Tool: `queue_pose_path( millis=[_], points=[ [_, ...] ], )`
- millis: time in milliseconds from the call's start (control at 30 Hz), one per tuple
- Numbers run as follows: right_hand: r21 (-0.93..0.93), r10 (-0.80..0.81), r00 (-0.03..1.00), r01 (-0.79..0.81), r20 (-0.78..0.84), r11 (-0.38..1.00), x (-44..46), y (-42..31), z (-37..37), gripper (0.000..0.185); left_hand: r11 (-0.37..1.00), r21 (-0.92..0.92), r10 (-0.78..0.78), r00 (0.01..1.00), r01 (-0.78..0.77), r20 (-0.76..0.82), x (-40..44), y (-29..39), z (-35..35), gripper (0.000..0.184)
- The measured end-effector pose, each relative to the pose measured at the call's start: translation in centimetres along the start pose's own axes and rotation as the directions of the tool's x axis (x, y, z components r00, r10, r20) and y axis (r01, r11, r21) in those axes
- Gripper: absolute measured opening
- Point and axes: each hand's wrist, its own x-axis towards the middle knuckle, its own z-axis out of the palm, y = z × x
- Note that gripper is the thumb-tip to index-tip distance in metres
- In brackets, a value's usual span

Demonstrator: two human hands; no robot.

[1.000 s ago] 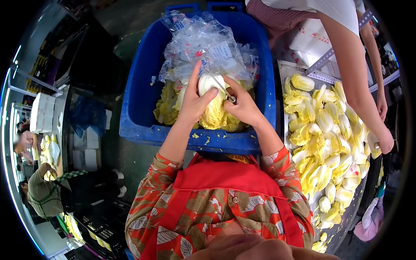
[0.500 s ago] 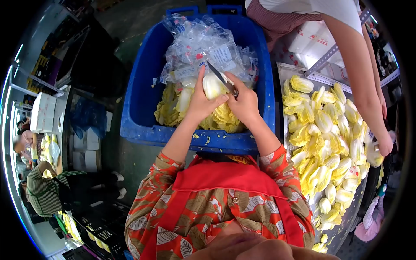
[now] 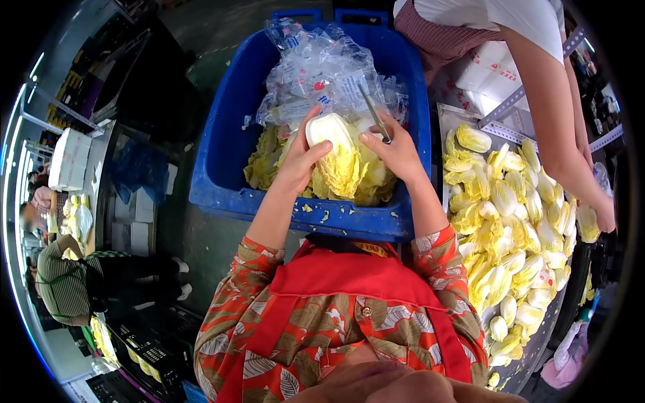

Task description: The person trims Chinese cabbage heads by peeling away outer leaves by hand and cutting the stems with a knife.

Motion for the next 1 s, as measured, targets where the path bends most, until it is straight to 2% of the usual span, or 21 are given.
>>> queue_pose_path(
  millis=[33,67,100,167,200,267,300,333,367,533,600,633,700,733,800,833,900,933,1000],
  points=[
    [0.281,0.152,0.945,-0.236,0.290,0.930,0.0,-2.0,-1.1,0.061,1.000,-0.020,0.002,1.000,-0.002,0.015,0.0,-0.1,0.1,0.078],
    [0.451,0.189,0.792,-0.505,0.580,0.736,-0.2,-3.3,-1.6,0.064,0.999,-0.040,0.005,0.999,-0.004,0.031,-0.1,-0.1,0.2,0.077],
    [0.451,0.189,0.792,-0.506,0.580,0.735,-0.7,-3.9,-1.4,0.064,0.999,-0.039,0.004,1.000,-0.003,0.031,-0.1,-0.1,0.4,0.077],
    [0.639,0.098,0.833,-0.487,0.544,0.595,-1.2,-4.6,-1.1,0.066,0.977,-0.210,-0.003,0.996,0.023,0.091,0.0,0.0,0.8,0.070],
    [0.698,0.041,0.848,-0.461,0.529,0.547,-1.0,-4.1,-0.5,0.066,0.978,-0.209,0.003,0.996,0.016,0.092,0.3,-0.4,0.8,0.070],
    [0.693,0.085,0.866,-0.450,0.493,0.563,-1.2,-3.7,0.0,0.065,0.999,0.021,0.046,0.999,-0.045,-0.025,0.6,-1.3,0.6,0.060],
    [0.687,0.138,0.879,-0.446,0.456,0.574,-1.3,-3.7,0.1,0.064,0.999,0.022,0.048,0.999,-0.047,-0.025,0.5,-1.1,0.6,0.060],
    [0.688,0.136,0.880,-0.445,0.455,0.574,-1.2,-3.5,0.1,0.064,0.946,0.314,0.102,0.994,-0.086,-0.035,0.4,-0.6,0.6,0.056],
    [0.684,0.124,0.892,-0.417,0.435,0.599,-1.2,-3.3,0.1,0.062,0.808,0.578,0.157,0.987,-0.111,-0.030,0.3,-0.3,0.6,0.053],
    [0.631,0.106,0.907,-0.364,0.408,0.685,-1.3,-3.8,-0.1,0.057,0.836,0.529,0.183,0.983,-0.143,-0.023,0.0,-0.2,0.2,0.059],
    [0.593,0.021,0.952,-0.207,0.304,0.778,-1.2,-4.0,0.2,0.056,0.833,0.526,0.181,0.983,-0.171,0.033,-0.2,0.2,0.8,0.066],
    [0.591,0.021,0.951,-0.208,0.307,0.779,-1.1,-3.9,0.1,0.056,0.834,0.524,0.182,0.983,-0.170,0.030,-0.3,0.1,0.7,0.066],
    [0.592,0.007,0.939,-0.222,0.343,0.774,-1.1,-3.6,-0.2,0.051,0.970,0.232,0.070,0.997,-0.075,0.032,-0.3,0.0,0.5,0.071],
    [0.593,0.009,0.938,-0.227,0.347,0.773,-1.1,-3.3,-0.2,0.051,0.970,0.232,0.066,0.997,-0.071,0.027,-0.6,0.0,0.3,0.071],
    [0.541,-0.020,0.961,-0.139,0.277,0.829,-0.9,-2.7,-0.1,0.048,0.984,-0.115,-0.126,0.988,0.136,0.087,-1.1,0.2,0.1,0.071],
    [0.541,-0.019,0.960,-0.142,0.281,0.829,-0.7,-2.2,-0.3,0.048,0.984,-0.116,-0.127,0.988,0.137,0.083,-1.2,0.1,0.0,0.071],
    [0.372,0.119,0.952,-0.223,0.281,0.901,0.1,-1.3,-0.8,0.049,0.959,-0.240,-0.126,0.986,0.150,0.110,-1.3,0.1,0.0,0.068],
    [0.197,0.099,0.985,-0.126,0.140,0.972,0.2,-0.5,-0.2,0.055,0.959,-0.240,-0.125,0.986,0.148,0.109,-1.4,0.3,0.3,0.068],
    [0.199,0.061,0.994,-0.078,0.093,0.977,-0.1,-0.5,0.0,0.059,0.978,-0.182,-0.106,0.994,0.101,-0.020,-1.2,1.0,1.2,0.064]
  ],
)
